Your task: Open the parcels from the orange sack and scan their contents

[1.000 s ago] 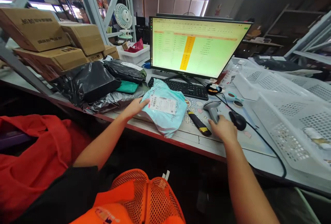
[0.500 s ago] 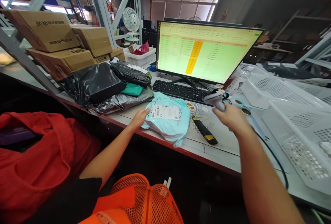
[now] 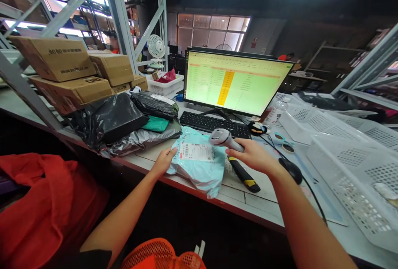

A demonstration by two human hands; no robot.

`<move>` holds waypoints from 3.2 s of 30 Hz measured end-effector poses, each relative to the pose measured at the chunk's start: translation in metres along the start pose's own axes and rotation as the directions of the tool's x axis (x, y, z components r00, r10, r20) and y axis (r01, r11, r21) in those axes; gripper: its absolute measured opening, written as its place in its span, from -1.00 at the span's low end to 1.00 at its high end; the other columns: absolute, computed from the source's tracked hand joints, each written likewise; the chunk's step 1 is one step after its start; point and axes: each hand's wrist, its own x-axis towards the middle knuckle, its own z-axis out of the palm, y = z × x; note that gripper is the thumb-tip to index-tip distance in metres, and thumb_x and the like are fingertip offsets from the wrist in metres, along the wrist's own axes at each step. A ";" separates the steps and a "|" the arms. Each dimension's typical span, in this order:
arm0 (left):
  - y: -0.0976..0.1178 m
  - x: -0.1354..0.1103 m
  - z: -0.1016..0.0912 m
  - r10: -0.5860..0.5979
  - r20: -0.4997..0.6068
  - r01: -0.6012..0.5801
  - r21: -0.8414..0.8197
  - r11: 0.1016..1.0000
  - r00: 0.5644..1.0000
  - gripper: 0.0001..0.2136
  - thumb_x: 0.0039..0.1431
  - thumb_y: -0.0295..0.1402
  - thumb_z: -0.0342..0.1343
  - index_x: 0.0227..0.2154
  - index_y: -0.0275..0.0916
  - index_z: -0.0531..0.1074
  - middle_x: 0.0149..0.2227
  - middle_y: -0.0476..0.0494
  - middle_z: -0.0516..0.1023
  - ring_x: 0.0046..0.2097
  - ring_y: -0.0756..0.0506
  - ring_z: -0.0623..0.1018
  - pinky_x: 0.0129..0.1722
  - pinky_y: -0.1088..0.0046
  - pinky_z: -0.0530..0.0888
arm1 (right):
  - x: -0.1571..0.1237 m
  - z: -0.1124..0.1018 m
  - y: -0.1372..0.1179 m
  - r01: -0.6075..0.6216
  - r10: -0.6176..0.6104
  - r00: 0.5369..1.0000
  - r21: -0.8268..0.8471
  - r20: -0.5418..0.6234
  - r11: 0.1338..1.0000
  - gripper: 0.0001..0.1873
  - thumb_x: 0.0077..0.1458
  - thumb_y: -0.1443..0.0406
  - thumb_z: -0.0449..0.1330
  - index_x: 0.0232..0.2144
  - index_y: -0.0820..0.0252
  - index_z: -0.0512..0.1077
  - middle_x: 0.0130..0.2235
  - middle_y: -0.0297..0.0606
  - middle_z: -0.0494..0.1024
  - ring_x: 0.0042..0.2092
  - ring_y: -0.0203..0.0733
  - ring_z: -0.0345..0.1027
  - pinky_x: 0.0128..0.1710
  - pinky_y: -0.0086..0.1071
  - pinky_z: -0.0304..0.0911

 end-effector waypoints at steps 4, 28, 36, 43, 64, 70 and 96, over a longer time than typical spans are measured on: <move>0.003 -0.002 0.001 0.019 0.007 -0.019 0.040 0.999 1.000 -0.40 0.17 0.21 0.12 -0.27 -0.36 0.59 -0.35 -0.18 0.63 -0.28 -0.16 0.56 -0.24 0.39 0.44 | -0.008 0.029 0.071 -0.352 0.313 0.925 -0.173 -0.217 0.920 -0.53 0.19 -0.05 0.11 -0.16 0.18 0.53 -0.18 -0.05 0.64 -0.16 0.11 0.52 -0.22 -0.20 0.36; 0.003 -0.004 -0.004 -0.028 -0.001 0.028 0.082 0.996 1.000 -0.45 0.18 0.16 0.15 -0.25 -0.35 0.60 -0.35 -0.17 0.63 -0.31 -0.15 0.54 -0.28 0.40 0.43 | 0.125 0.065 0.106 -0.282 0.243 0.958 -0.323 -0.154 0.903 -0.75 0.21 0.31 0.14 -0.21 0.29 0.60 -0.12 -0.03 0.64 -0.05 -0.04 0.43 -0.09 -0.37 0.21; 0.006 -0.004 -0.002 -0.037 -0.012 0.038 0.079 0.996 0.999 -0.44 0.14 0.18 0.17 -0.29 -0.33 0.58 -0.39 -0.14 0.60 -0.34 -0.13 0.51 -0.34 0.43 0.37 | 0.139 0.060 0.105 -0.307 0.259 0.948 -0.315 -0.184 0.898 -0.65 0.30 0.21 0.07 -0.15 0.31 0.59 -0.09 0.02 0.62 0.02 -0.02 0.40 -0.13 -0.38 0.20; 0.005 -0.003 0.000 0.018 -0.072 -0.006 0.165 0.986 0.997 -0.51 0.17 0.15 0.14 -0.38 -0.27 0.46 -0.43 -0.09 0.53 -0.35 -0.11 0.48 -0.33 0.42 0.36 | 0.153 0.059 0.084 -0.290 0.261 0.956 -0.296 -0.133 0.910 -0.68 0.27 0.22 0.11 -0.17 0.32 0.60 -0.12 0.03 0.63 -0.04 -0.01 0.45 -0.15 -0.36 0.23; 0.051 -0.004 -0.008 0.478 0.310 -0.546 0.667 0.507 0.822 -0.69 0.34 -0.35 -0.05 -0.06 -0.18 0.60 -0.21 -0.17 0.68 -0.16 -0.15 0.65 -0.11 0.38 0.52 | -0.085 0.105 0.060 -0.189 0.191 0.900 0.044 -0.392 0.981 -0.47 0.26 0.27 -0.05 0.19 0.32 0.41 0.11 0.07 0.55 0.14 0.13 0.44 0.17 -0.03 0.33; 0.070 -0.015 0.010 0.442 -0.236 -0.273 0.519 0.810 0.865 -0.56 0.36 -0.01 -0.04 -0.45 -0.25 0.46 -0.54 -0.05 0.44 -0.43 -0.05 0.38 -0.40 0.48 0.25 | -0.102 0.056 -0.009 0.131 0.079 0.824 0.323 -0.561 0.937 -0.46 0.37 0.06 -0.02 0.25 0.11 0.41 -0.31 -0.25 0.56 -0.41 -0.17 0.42 -0.34 -0.27 0.41; 0.094 -0.075 -0.012 0.023 0.286 -0.244 0.771 0.588 0.958 -0.55 0.39 -0.04 0.02 -0.55 -0.21 0.43 -0.55 -0.04 0.45 -0.45 -0.07 0.42 -0.39 0.42 0.19 | -0.055 0.109 0.061 -0.298 0.210 0.937 -0.327 -0.279 0.897 -0.46 0.35 0.23 -0.01 0.27 0.23 0.44 0.02 0.11 0.53 0.01 0.23 0.47 -0.02 0.03 0.41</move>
